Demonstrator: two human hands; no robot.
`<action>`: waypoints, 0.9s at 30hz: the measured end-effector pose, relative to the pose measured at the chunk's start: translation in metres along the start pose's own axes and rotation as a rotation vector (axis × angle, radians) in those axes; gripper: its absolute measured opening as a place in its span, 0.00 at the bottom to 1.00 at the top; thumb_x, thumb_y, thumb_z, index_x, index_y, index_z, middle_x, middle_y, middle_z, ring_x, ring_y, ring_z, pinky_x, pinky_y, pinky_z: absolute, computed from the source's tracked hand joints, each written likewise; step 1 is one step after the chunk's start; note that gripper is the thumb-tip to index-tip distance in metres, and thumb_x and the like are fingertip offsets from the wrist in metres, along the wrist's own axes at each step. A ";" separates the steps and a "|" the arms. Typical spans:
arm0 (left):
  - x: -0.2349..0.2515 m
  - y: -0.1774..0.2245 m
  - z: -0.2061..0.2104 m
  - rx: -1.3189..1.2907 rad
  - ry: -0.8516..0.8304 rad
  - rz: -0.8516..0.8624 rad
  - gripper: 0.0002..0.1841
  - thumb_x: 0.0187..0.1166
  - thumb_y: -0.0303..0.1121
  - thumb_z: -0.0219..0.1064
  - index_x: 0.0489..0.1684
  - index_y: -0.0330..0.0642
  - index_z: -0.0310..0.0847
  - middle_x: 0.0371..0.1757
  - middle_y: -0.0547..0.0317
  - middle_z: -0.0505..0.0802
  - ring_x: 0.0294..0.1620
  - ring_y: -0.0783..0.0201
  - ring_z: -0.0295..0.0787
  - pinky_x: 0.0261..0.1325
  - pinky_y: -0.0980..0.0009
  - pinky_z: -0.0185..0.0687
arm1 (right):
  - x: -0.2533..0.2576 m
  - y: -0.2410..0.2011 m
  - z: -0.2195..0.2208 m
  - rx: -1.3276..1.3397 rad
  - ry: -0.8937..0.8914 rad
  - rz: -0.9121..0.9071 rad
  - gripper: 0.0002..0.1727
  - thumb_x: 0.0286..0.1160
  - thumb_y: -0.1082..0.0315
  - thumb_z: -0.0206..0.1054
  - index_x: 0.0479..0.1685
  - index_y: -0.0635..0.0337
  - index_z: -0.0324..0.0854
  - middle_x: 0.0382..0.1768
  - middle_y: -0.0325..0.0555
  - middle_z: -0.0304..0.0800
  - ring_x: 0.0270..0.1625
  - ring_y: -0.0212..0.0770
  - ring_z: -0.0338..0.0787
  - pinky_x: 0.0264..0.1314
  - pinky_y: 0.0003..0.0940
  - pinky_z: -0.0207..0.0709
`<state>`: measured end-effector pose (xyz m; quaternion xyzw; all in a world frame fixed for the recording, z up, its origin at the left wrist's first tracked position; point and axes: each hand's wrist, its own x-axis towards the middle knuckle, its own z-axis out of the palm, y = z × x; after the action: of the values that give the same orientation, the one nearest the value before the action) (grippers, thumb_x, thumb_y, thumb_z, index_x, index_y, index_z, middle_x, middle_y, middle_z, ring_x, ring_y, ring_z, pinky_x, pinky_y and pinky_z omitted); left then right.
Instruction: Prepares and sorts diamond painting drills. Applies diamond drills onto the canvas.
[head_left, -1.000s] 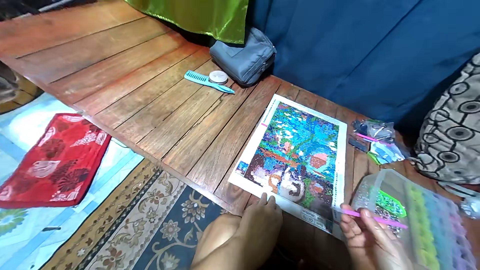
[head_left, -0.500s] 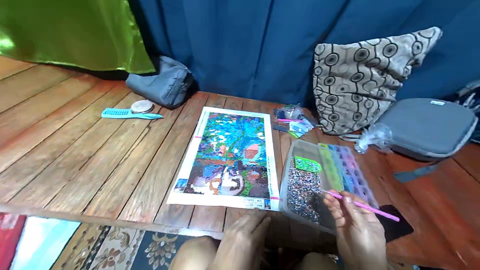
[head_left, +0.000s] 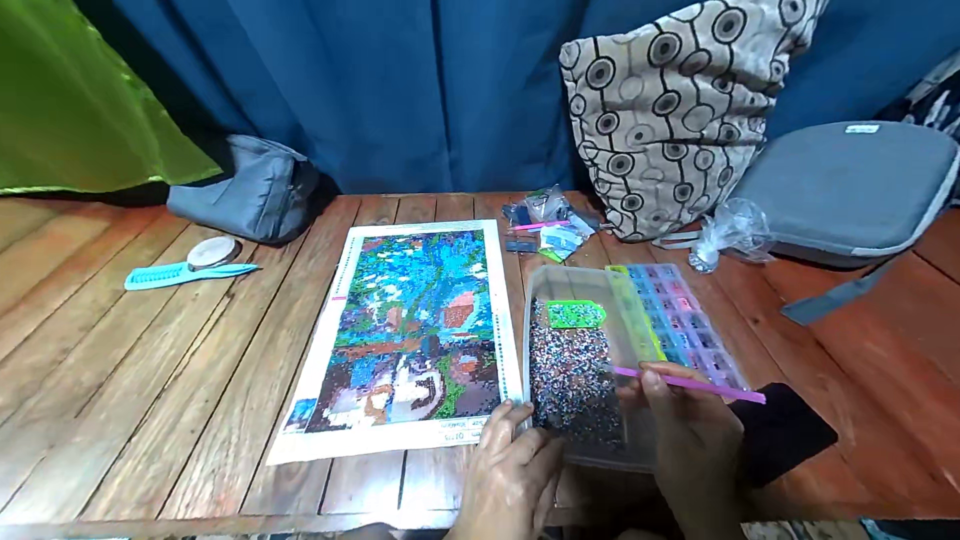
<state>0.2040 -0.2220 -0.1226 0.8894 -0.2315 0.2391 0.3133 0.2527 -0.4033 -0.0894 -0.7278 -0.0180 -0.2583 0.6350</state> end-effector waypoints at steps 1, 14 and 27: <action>-0.003 0.000 0.001 0.012 0.015 -0.001 0.11 0.77 0.34 0.63 0.37 0.52 0.96 0.39 0.66 0.97 0.63 0.52 0.90 0.79 0.54 0.72 | 0.002 0.001 -0.002 0.009 -0.026 0.017 0.06 0.80 0.71 0.59 0.45 0.57 0.81 0.27 0.24 0.90 0.28 0.22 0.91 0.33 0.21 0.89; -0.016 -0.014 0.009 -0.117 0.108 -0.012 0.10 0.74 0.27 0.63 0.38 0.43 0.94 0.38 0.56 0.93 0.43 0.64 0.90 0.53 0.77 0.83 | 0.020 -0.010 0.000 -0.070 -0.110 0.063 0.14 0.82 0.65 0.55 0.48 0.62 0.86 0.31 0.28 0.91 0.32 0.21 0.90 0.37 0.17 0.86; -0.050 0.009 -0.064 -0.190 0.057 0.034 0.09 0.77 0.26 0.62 0.40 0.42 0.90 0.39 0.56 0.90 0.45 0.64 0.86 0.55 0.77 0.80 | -0.004 -0.056 -0.035 0.013 0.072 -0.152 0.12 0.86 0.68 0.55 0.57 0.60 0.81 0.44 0.24 0.91 0.42 0.22 0.91 0.45 0.20 0.89</action>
<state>0.1425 -0.1726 -0.1032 0.8446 -0.2594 0.2465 0.3983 0.2171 -0.4243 -0.0379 -0.7104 -0.0520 -0.3318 0.6185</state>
